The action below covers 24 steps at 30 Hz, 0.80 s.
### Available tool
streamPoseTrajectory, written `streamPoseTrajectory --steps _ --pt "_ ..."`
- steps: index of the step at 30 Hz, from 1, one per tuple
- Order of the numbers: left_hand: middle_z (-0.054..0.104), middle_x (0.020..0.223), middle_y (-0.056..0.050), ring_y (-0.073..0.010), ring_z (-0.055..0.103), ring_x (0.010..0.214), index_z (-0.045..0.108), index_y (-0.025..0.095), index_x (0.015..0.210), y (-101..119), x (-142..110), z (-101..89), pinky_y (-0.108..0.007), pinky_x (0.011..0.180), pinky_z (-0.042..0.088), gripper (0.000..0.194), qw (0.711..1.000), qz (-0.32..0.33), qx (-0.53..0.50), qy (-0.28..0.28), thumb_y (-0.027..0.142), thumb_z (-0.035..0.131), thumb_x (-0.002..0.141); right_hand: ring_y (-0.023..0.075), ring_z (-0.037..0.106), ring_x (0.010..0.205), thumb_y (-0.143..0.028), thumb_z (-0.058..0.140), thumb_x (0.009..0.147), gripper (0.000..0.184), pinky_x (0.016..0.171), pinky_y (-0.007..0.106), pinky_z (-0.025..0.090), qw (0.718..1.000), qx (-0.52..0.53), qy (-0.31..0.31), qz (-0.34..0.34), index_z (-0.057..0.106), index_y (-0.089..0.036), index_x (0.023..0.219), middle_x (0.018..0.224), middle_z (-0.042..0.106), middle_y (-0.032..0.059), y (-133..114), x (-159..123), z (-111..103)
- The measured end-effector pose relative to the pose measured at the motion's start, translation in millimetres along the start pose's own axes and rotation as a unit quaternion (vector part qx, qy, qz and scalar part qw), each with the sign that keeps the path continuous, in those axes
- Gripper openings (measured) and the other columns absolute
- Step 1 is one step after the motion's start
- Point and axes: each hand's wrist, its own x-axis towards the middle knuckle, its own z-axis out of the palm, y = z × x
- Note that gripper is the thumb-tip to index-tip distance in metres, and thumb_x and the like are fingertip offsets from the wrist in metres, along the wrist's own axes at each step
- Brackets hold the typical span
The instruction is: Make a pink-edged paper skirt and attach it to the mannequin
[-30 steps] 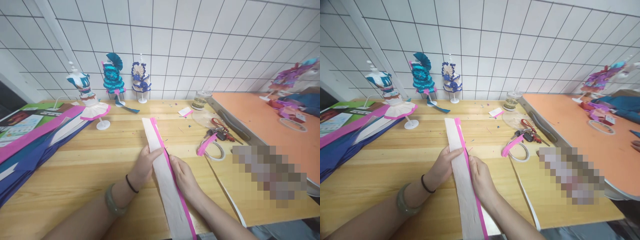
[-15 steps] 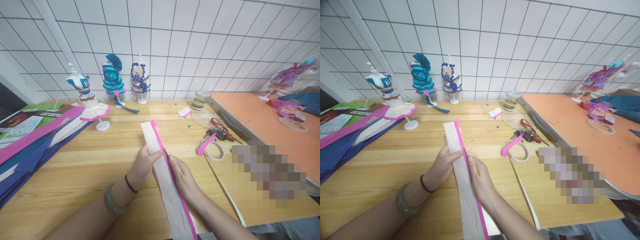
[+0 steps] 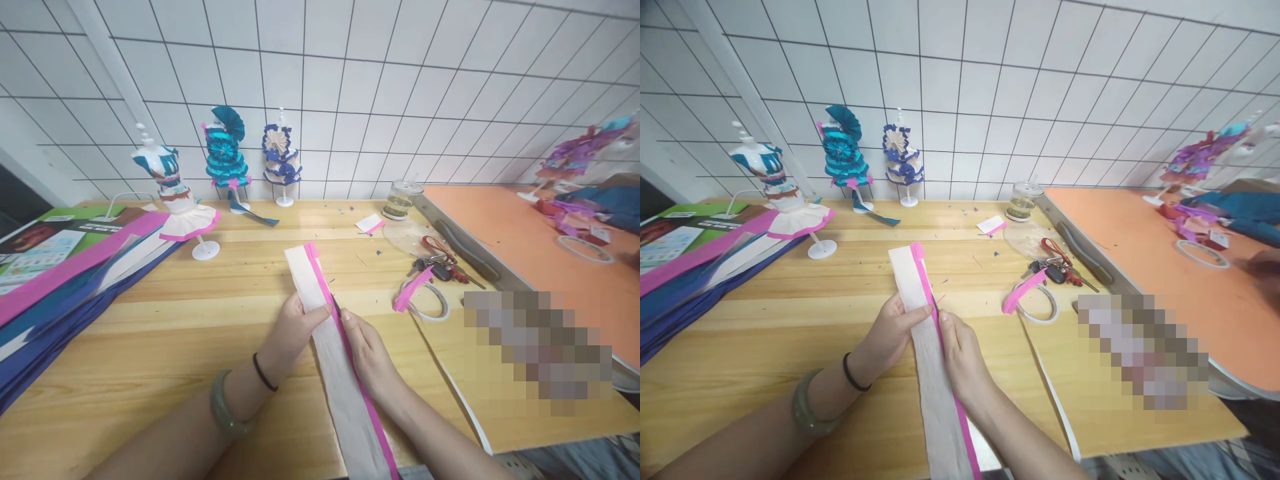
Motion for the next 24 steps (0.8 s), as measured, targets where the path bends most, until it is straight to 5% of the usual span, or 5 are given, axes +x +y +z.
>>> streamPoseTrajectory --steps 24 --pt "0.064 0.076 -0.003 -0.0124 0.057 0.067 0.061 0.012 0.088 12.5 6.5 -1.0 -0.024 0.066 0.046 0.025 0.998 -0.017 -0.045 0.044 0.018 0.069 0.065 0.0136 0.04 0.063 -0.044 0.032 0.09 0.036 0.059 0.024 0.033 0.999 -0.037 -0.009 0.007 0.042 -0.019 0.066 0.065 0.043 -0.0013 2.1 0.7 1.4"
